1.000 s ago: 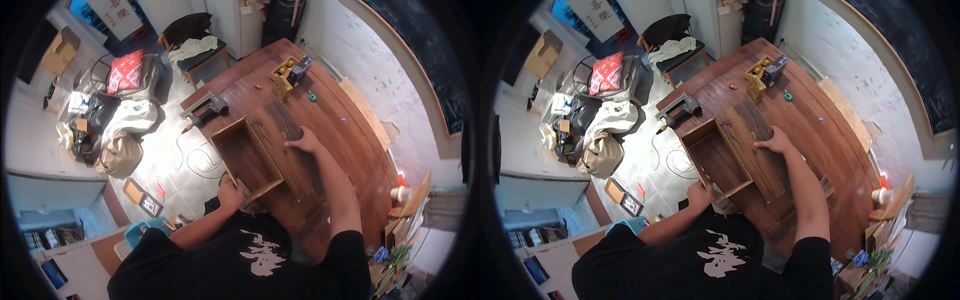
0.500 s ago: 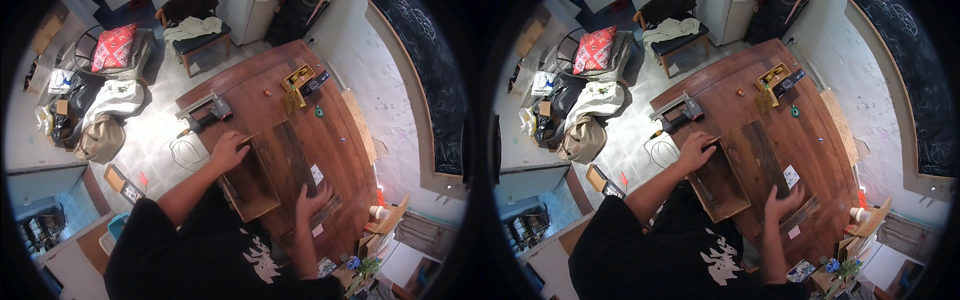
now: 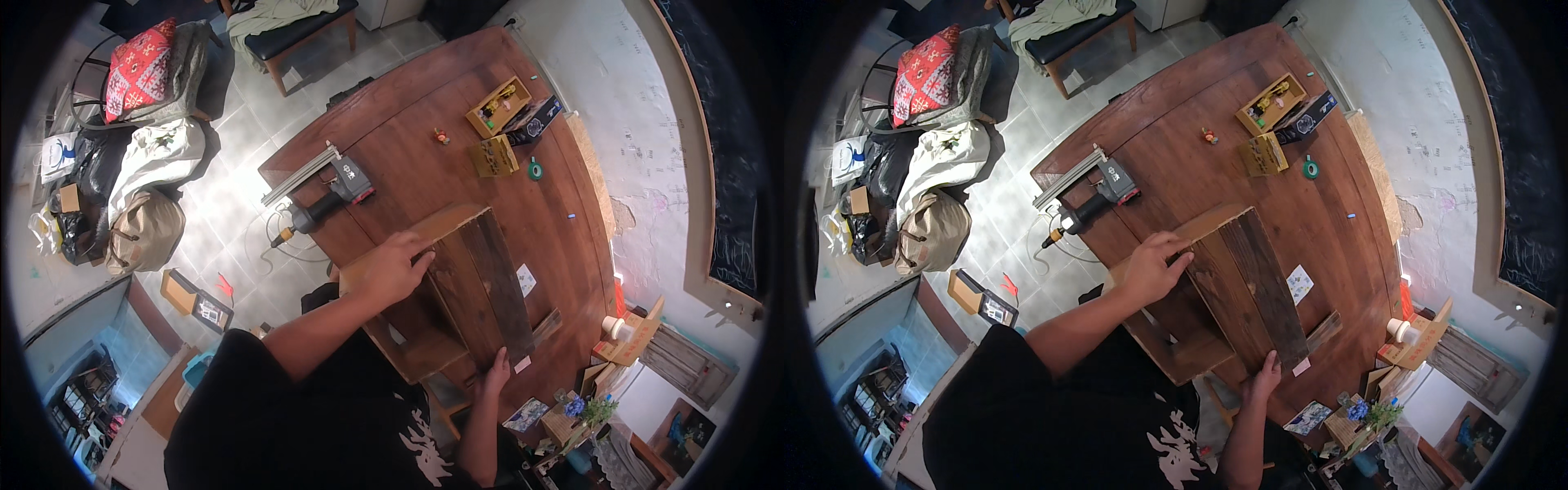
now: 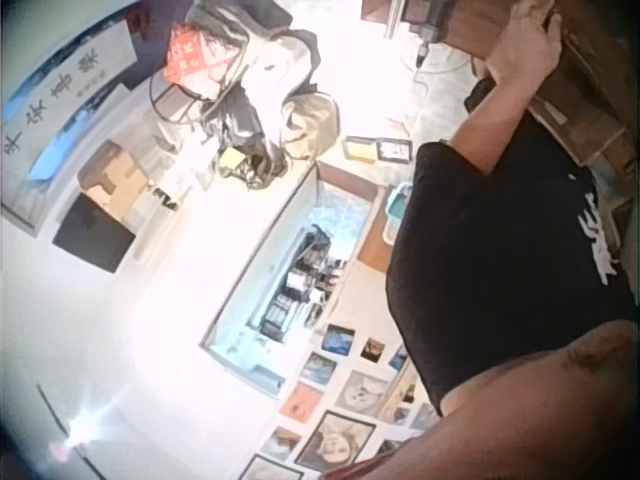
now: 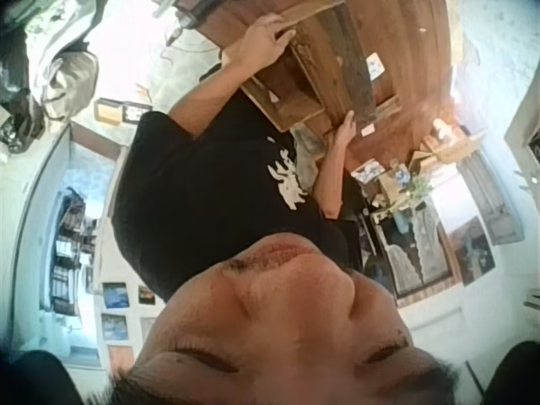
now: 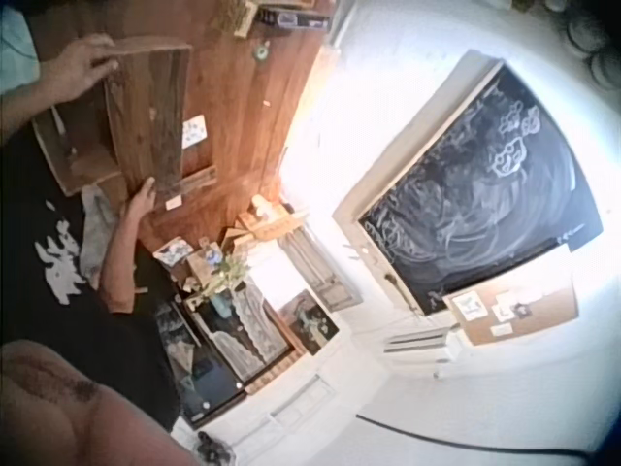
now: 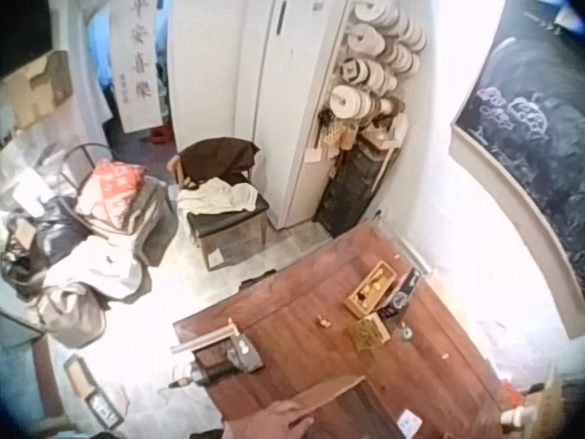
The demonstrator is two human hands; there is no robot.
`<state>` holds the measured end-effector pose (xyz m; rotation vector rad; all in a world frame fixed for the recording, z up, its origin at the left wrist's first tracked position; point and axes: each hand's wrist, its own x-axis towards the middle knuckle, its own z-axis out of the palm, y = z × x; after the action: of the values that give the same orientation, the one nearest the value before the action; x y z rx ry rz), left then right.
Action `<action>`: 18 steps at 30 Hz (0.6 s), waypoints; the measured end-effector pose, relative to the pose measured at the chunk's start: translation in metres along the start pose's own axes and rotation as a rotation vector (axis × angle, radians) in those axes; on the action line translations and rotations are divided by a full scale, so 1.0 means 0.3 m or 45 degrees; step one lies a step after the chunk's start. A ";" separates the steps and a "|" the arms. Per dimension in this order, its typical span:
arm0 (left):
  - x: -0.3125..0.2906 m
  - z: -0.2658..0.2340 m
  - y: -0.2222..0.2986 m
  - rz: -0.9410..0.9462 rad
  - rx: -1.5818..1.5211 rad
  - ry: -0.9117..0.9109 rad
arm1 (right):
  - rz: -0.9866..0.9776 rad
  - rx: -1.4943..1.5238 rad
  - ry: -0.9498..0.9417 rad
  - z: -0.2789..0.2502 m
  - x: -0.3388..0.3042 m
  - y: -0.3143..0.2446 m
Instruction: The person assembles a small wooden shelf by fitting wooden boards together to form compartments and using a pneumatic nail gun to secure them.
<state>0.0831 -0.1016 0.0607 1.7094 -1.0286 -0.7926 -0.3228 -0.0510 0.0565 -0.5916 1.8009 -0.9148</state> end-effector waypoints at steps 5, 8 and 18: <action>0.009 -0.005 -0.004 0.000 -0.040 -0.003 | -0.021 -0.023 0.002 0.001 0.001 0.002; 0.009 -0.005 -0.005 0.004 -0.029 -0.015 | -0.027 -0.159 0.066 -0.005 0.005 -0.001; 0.001 0.001 0.010 -0.012 -0.021 0.020 | -0.797 -1.410 0.352 0.162 -0.018 -0.119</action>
<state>0.0822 -0.1024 0.0634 1.7055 -1.0012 -0.7901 -0.2763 -0.0837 0.0774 -1.8666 2.3527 -0.2816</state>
